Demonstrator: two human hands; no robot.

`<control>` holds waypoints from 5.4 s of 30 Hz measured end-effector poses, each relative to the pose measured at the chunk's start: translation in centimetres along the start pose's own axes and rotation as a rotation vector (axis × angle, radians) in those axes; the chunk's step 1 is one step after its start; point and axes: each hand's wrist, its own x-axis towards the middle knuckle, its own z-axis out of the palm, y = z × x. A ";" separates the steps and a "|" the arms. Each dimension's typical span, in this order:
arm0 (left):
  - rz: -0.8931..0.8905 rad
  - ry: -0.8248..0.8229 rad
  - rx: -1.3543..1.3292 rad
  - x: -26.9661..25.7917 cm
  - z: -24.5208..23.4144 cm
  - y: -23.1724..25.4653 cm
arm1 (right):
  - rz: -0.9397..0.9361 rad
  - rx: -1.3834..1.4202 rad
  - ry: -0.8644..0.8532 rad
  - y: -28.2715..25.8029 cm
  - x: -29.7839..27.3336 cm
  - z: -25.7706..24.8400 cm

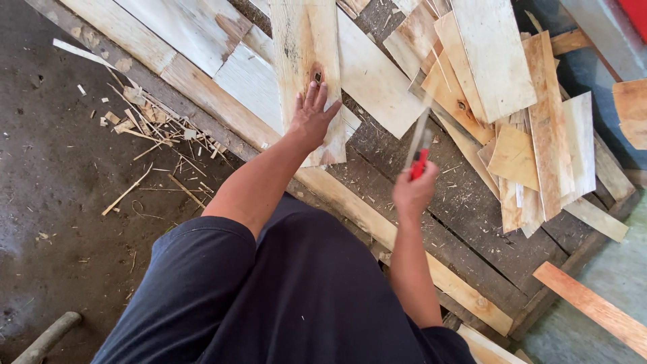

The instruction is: Sorting and inspecting thin wood planks in a workshop environment.

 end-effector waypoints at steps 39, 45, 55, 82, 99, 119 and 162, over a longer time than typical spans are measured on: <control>-0.022 0.145 -0.110 16.6 -12.6 -12.5 | -0.692 0.105 -0.228 -25.8 18.6 16.8; -0.042 0.188 -0.065 18.0 -10.7 -13.1 | -0.763 0.069 -0.217 -27.4 21.3 20.3; -0.033 0.149 -0.054 17.7 -11.6 -12.9 | -0.783 0.040 -0.165 -27.5 21.8 21.2; -0.046 0.085 -0.054 17.9 -12.3 -12.3 | -0.523 -0.305 -0.413 -32.3 20.9 15.5; -0.041 0.021 -0.077 17.8 -12.8 -12.2 | -0.572 -0.232 -0.350 -27.1 18.4 16.3; -0.041 0.279 -0.044 20.7 -13.9 -11.5 | -0.388 -0.010 -0.034 -6.9 2.2 5.7; -1.406 0.976 -0.503 -22.2 16.3 -20.4 | -0.011 0.317 -0.394 0.8 -1.3 9.0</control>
